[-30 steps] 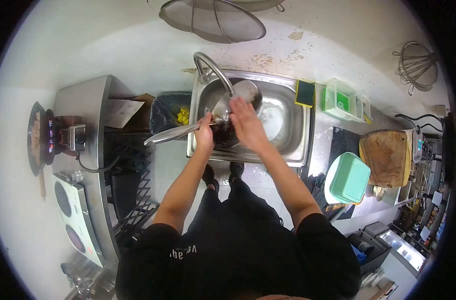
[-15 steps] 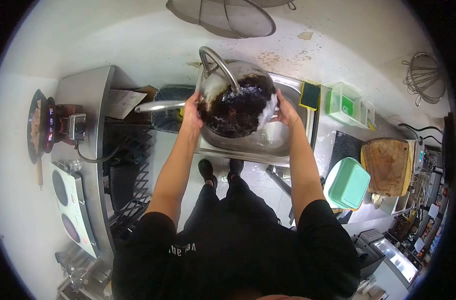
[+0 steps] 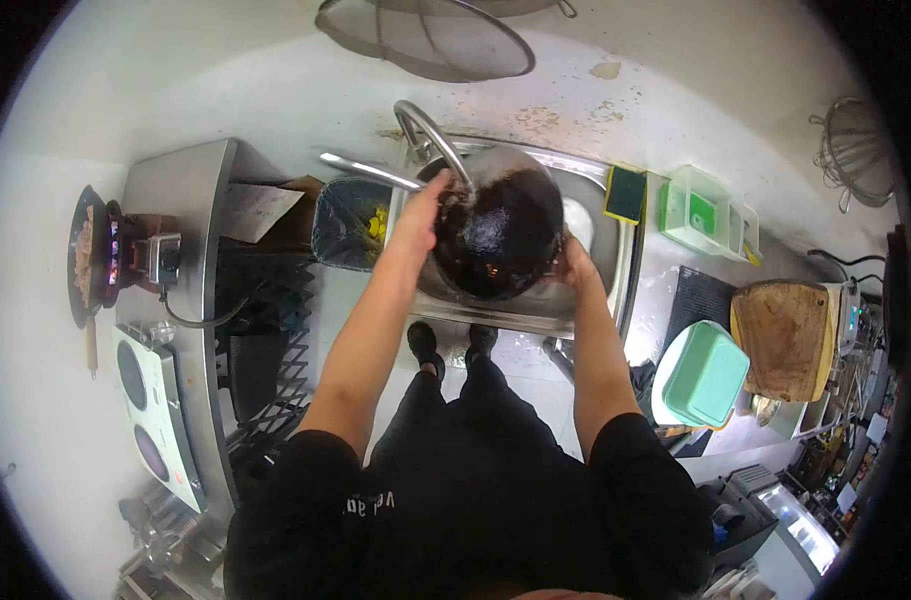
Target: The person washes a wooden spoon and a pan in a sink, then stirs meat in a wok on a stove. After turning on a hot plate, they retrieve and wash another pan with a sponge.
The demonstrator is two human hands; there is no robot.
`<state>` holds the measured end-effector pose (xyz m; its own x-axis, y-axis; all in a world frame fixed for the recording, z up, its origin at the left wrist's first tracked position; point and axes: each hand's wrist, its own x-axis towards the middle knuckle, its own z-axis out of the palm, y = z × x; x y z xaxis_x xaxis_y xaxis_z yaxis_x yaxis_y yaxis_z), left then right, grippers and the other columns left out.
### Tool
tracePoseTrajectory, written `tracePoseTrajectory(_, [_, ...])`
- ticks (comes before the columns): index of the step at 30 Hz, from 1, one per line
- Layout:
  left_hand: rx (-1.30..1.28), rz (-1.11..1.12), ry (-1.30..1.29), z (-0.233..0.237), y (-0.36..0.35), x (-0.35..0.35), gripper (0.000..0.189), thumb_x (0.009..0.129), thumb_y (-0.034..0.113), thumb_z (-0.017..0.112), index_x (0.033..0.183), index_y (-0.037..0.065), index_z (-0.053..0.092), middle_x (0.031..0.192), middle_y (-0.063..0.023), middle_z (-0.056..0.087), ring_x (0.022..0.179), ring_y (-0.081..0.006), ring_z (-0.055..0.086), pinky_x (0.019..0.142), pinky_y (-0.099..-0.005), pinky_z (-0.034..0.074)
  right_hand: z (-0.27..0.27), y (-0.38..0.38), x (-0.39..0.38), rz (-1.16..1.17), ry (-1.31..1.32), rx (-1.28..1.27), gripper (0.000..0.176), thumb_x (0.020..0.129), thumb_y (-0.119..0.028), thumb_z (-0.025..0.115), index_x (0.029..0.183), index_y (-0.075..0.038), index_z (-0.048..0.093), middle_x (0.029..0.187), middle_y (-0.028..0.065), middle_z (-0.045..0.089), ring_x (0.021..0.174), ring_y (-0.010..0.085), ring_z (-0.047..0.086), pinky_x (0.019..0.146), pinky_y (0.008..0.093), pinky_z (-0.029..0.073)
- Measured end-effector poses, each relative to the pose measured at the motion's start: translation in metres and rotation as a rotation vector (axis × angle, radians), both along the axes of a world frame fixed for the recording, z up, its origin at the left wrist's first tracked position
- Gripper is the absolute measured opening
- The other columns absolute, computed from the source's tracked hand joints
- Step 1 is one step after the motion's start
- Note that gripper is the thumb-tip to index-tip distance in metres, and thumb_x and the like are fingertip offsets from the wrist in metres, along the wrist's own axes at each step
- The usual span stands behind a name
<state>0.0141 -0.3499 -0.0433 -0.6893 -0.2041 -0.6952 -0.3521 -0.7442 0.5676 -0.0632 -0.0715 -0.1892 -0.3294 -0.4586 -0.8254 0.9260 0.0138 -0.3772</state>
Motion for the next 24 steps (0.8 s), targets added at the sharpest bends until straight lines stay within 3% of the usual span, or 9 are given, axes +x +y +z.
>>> tracePoseTrajectory(2, [-0.020,0.044,-0.025,-0.002,-0.019,0.014,0.039,0.085,0.036,0.058,0.105,0.003,0.060,0.102,-0.0088,0.064,0.092,-0.0205,0.061,0.083,-0.0350,0.048,0.026,-0.024,0.001,0.101,0.089,-0.036,0.069,0.087,-0.064,0.025,0.139,-0.019,0.025,0.139,0.0183,0.031,0.122,0.0513,0.028,0.089,0.0701,0.028])
tracePoseTrajectory(6, [-0.013,0.203,-0.021,0.013,-0.046,0.049,0.043,0.086,0.039,0.056,0.111,0.005,0.058,0.108,-0.0097,0.061,0.100,-0.0230,0.058,0.088,-0.0372,0.046,0.049,-0.061,-0.009,0.233,0.135,-0.009,0.074,0.084,-0.068,0.027,0.140,-0.020,0.023,0.138,0.0187,0.032,0.117,0.0512,0.037,0.084,0.0660,0.038])
tracePoseTrajectory(9, [-0.051,0.271,-0.013,0.009,-0.061,0.074,0.050,0.084,0.044,0.056,0.116,0.006,0.054,0.113,-0.0080,0.059,0.105,-0.0238,0.054,0.094,-0.0403,0.041,0.070,-0.081,-0.015,0.391,0.287,0.014,0.087,0.076,-0.077,0.030,0.139,-0.017,0.028,0.138,0.0191,0.033,0.101,0.0499,0.051,0.069,0.0554,0.051])
tracePoseTrajectory(12, [-0.085,0.346,-0.010,0.006,-0.064,0.099,0.045,0.085,0.041,0.054,0.115,0.008,0.056,0.113,-0.0059,0.059,0.107,-0.0236,0.052,0.095,-0.0405,0.039,0.083,-0.094,-0.020,0.469,0.320,0.050,0.091,0.072,-0.080,0.032,0.136,-0.015,0.033,0.138,0.0181,0.033,0.100,0.0482,0.051,0.069,0.0542,0.051])
tracePoseTrajectory(14, [-0.033,0.371,0.044,0.002,-0.059,0.114,0.040,0.088,0.037,0.046,0.111,0.006,0.058,0.108,-0.0077,0.061,0.102,-0.0255,0.055,0.092,-0.0399,0.041,0.090,-0.096,-0.021,0.488,0.328,0.047,0.094,0.069,-0.082,0.035,0.135,-0.014,0.037,0.137,0.0172,0.034,0.100,0.0467,0.051,0.067,0.0528,0.052])
tracePoseTrajectory(18, [0.113,0.409,0.138,-0.032,-0.063,0.134,0.033,0.079,0.028,0.048,0.098,0.005,0.062,0.094,-0.0088,0.064,0.091,-0.0259,0.059,0.085,-0.0410,0.046,0.097,-0.087,-0.026,0.544,0.359,0.013,0.090,0.073,-0.078,0.036,0.134,-0.014,0.038,0.137,0.0163,0.034,0.102,0.0464,0.050,0.069,0.0535,0.051])
tracePoseTrajectory(20, [0.052,0.407,0.046,-0.047,-0.055,0.125,0.030,0.074,0.031,0.052,0.087,0.006,0.063,0.090,-0.0103,0.064,0.083,-0.0264,0.060,0.080,-0.0416,0.048,0.100,-0.072,-0.032,0.502,0.390,0.034,0.090,0.072,-0.078,0.037,0.137,-0.017,0.032,0.138,0.0129,0.034,0.105,0.0421,0.051,0.075,0.0528,0.050])
tracePoseTrajectory(23, [-0.008,0.402,-0.042,-0.064,-0.024,0.096,0.029,0.069,0.034,0.058,0.082,0.008,0.058,0.079,-0.0094,0.058,0.077,-0.0287,0.057,0.076,-0.0435,0.047,0.080,-0.040,-0.036,0.288,0.361,0.109,0.089,0.072,-0.079,0.037,0.138,-0.020,0.031,0.140,0.0104,0.031,0.117,0.0398,0.039,0.088,0.0556,0.040])
tracePoseTrajectory(24, [0.096,0.394,-0.112,-0.042,-0.008,0.084,0.022,0.070,0.030,0.058,0.079,0.010,0.057,0.077,-0.0069,0.055,0.073,-0.0213,0.052,0.067,-0.0364,0.044,0.072,-0.030,-0.034,0.200,0.372,0.130,0.088,0.072,-0.079,0.037,0.138,-0.020,0.031,0.140,0.0100,0.031,0.121,0.0380,0.035,0.092,0.0559,0.036])
